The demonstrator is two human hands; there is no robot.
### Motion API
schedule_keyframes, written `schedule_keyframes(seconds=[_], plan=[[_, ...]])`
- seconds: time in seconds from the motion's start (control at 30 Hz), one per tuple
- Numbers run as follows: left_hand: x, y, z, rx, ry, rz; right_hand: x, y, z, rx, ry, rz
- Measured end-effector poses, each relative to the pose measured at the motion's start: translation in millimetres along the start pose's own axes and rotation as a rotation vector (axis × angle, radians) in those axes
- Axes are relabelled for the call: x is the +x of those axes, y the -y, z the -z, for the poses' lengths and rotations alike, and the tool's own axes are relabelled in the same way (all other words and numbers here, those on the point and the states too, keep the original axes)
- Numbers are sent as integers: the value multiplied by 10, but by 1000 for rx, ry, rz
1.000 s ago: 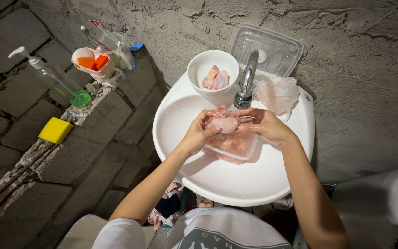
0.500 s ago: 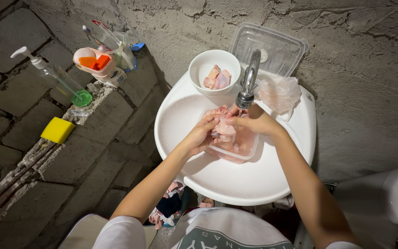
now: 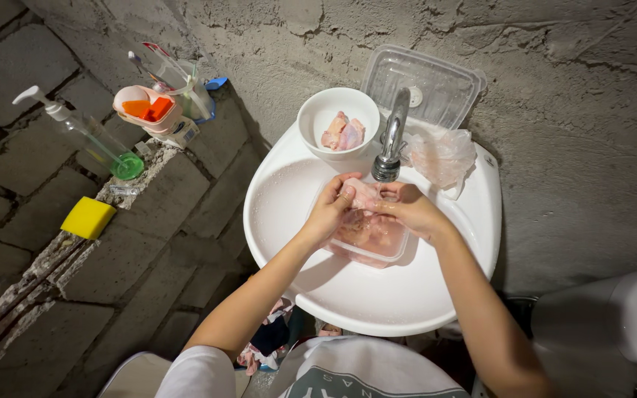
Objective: The person washes raw chicken pieces in a plastic container under a running tap and transfers the pieces into a white bowl by hand.
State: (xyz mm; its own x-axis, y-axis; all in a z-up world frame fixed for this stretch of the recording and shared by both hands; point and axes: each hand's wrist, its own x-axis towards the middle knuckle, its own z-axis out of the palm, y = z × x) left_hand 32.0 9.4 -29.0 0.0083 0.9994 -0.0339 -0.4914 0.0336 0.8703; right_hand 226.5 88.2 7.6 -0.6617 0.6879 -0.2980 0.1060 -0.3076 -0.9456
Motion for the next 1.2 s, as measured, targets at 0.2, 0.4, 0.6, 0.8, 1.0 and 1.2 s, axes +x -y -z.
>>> schedule_keyframes(seconds=[0.2,0.4,0.6,0.8,1.0,1.2], plan=[[-60,-127,10,368,106,-217,5,-246,165,-170,-137,277],[-271,-226,-34,1138,87,-716,27,-354,321,-139,43,506],[-480,-503,-136,1516,259,-1119,-18,-249,271,-19,-73,391],[-475,-558,-30,1575,90,-1136,52,-296,273,-336,-142,150],[8,-673,113,1209,-440,-806,205,-429,131,-1204,50,-64],[551,-975,115,1369,-656,-615,560,-1149,5,-1464,-71,104]])
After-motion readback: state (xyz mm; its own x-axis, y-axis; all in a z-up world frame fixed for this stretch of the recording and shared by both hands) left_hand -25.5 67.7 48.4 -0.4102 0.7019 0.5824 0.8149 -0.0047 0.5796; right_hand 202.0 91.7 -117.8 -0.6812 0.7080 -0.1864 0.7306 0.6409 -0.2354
